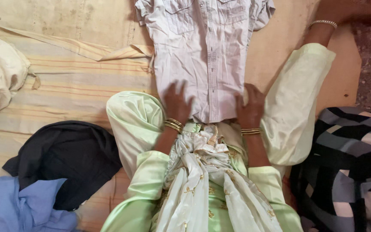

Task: The person unbuttons and buttons a light-colored shirt while sitting on a mat, smoothing the fabric with their hands.

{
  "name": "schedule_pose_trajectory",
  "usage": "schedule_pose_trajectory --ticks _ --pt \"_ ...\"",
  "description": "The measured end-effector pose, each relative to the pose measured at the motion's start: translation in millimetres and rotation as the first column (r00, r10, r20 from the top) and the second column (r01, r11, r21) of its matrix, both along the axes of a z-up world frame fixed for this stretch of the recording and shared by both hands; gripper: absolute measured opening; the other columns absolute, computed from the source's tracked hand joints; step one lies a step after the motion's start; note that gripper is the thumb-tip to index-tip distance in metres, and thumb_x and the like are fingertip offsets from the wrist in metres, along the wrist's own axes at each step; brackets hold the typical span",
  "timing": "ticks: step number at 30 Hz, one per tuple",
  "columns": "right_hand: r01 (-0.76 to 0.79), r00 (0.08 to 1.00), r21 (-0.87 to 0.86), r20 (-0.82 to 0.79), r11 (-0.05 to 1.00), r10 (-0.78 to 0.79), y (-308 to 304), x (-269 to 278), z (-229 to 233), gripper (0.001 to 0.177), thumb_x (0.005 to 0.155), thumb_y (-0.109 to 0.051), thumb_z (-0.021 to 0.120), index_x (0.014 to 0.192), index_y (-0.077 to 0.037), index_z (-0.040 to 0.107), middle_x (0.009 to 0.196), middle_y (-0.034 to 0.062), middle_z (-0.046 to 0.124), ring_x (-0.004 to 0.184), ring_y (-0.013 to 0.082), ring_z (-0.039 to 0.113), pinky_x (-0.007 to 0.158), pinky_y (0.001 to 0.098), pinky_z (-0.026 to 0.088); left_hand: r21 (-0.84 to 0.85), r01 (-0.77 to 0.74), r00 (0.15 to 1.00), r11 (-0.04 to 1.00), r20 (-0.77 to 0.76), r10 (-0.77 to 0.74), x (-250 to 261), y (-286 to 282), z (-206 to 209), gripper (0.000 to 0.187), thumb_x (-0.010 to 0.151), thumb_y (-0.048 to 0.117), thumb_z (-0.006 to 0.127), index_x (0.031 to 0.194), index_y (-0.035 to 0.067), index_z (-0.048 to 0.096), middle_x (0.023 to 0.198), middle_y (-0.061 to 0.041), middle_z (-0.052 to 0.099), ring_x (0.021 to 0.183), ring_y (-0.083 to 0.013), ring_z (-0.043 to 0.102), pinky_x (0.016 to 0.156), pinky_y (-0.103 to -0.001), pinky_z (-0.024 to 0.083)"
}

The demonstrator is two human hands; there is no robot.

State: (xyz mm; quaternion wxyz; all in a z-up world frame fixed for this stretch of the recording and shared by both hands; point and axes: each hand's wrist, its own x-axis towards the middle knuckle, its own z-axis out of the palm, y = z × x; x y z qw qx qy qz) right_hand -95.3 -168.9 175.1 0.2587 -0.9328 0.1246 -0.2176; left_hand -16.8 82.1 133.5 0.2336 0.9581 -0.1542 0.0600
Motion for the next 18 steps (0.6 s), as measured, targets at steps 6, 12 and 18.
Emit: schedule_pose_trajectory --ticks 6,12,18 --pt "-0.293 0.926 -0.067 -0.266 0.954 0.266 71 24 -23 0.063 0.087 -0.031 0.078 0.143 -0.013 0.059 0.148 0.0169 0.055 0.135 0.0398 0.051 0.11 0.0509 0.039 0.201 0.216 0.946 0.956 -0.284 -0.154 -24 -30 -40 0.081 0.086 0.039 0.075 0.156 0.017 0.042 0.161 -0.025 0.028 0.149 -0.0447 0.024 0.116 -0.062 0.017" --pt "-0.174 0.914 -0.364 -0.406 0.915 0.012 55 27 -18 0.095 0.066 -0.056 0.087 0.145 -0.019 0.051 0.154 0.0227 0.042 0.141 0.0504 0.039 0.11 0.064 0.035 0.217 0.223 0.851 0.95 -0.52 -0.081 -24 -24 -22 0.099 0.072 0.053 0.082 0.154 0.024 0.034 0.166 -0.014 0.02 0.154 -0.0419 0.011 0.114 -0.077 -0.001" --pt "0.037 0.83 0.075 -0.558 0.996 0.011 24 23 -21 0.077 0.087 -0.027 0.075 0.157 -0.015 0.047 0.135 0.0196 0.061 0.102 0.04 0.067 0.085 0.0498 0.056 0.141 0.207 0.881 0.968 -0.457 -0.121 -21 -24 -45 0.085 0.079 0.061 0.074 0.149 0.023 0.046 0.165 -0.017 0.023 0.152 -0.0447 0.014 0.114 -0.075 0.002"
